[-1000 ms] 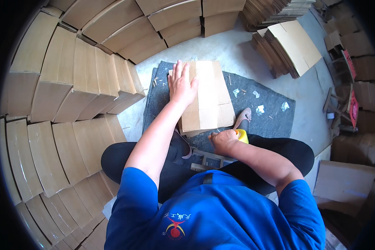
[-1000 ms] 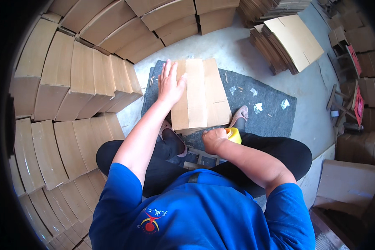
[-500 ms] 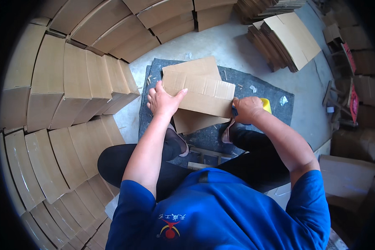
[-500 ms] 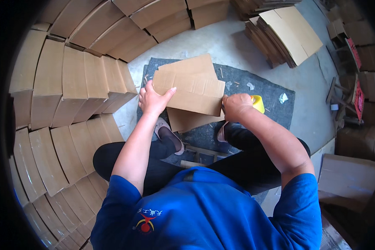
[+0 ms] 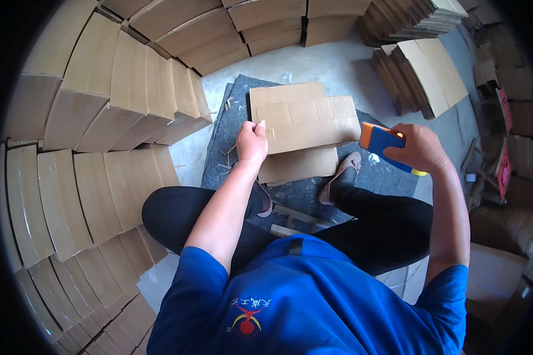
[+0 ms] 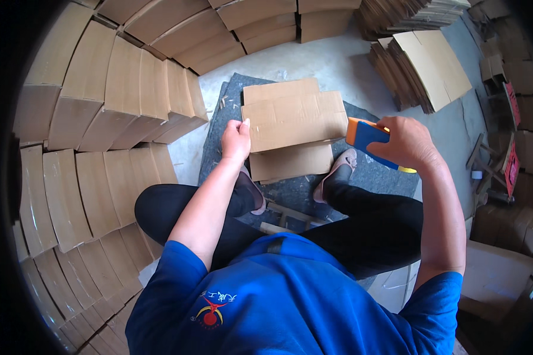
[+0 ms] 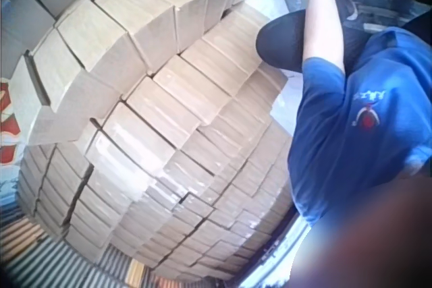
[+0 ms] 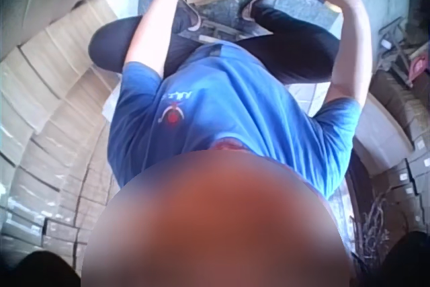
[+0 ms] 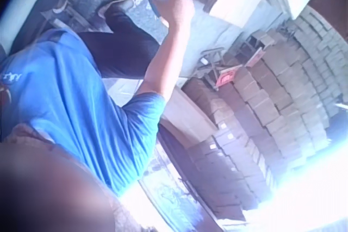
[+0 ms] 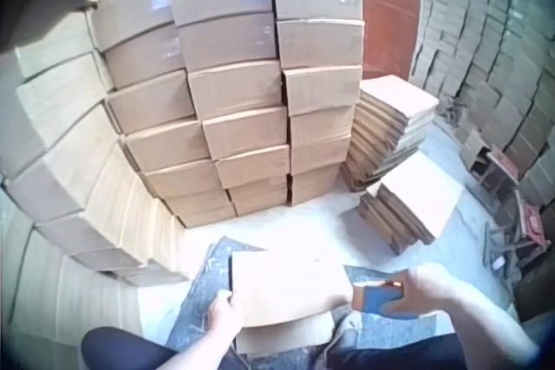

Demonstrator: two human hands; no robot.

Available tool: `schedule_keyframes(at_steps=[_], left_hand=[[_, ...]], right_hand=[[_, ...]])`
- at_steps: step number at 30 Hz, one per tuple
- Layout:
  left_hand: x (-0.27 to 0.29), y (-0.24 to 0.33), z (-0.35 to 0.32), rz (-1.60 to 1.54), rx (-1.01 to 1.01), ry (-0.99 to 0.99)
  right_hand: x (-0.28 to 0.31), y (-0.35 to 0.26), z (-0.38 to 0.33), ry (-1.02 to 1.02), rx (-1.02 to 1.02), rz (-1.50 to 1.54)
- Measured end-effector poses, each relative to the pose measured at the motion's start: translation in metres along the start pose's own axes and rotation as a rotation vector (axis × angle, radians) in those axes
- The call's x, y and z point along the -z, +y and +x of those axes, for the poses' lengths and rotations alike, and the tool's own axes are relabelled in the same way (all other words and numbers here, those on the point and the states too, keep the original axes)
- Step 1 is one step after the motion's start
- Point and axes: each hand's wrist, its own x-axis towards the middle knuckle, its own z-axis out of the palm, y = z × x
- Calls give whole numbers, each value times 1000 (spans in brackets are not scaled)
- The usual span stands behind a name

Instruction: Taping cardboard boxes and stacking them in a storage area.

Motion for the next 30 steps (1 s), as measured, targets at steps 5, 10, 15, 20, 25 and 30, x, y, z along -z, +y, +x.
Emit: schedule_keyframes(at_steps=[5, 10, 15, 20, 25, 30], left_hand=[[11, 11, -18, -88, -209, 315], [49, 70, -65, -997, 296, -639], [53, 71, -96, -1251, 344, -806], [53, 61, -94, -1380, 441, -940], [62, 66, -91, -1436, 523, -978], [47, 64, -97, -1232, 525, -672]], right_hand=[[21, -27, -22, 24, 210, 346], [11, -56, -26, -73, 401, 593], [-8, -64, -24, -106, 402, 553], [-22, -50, -15, -142, 418, 635], [-32, -49, -4, -205, 424, 791], [-32, -64, 4, -208, 322, 700]])
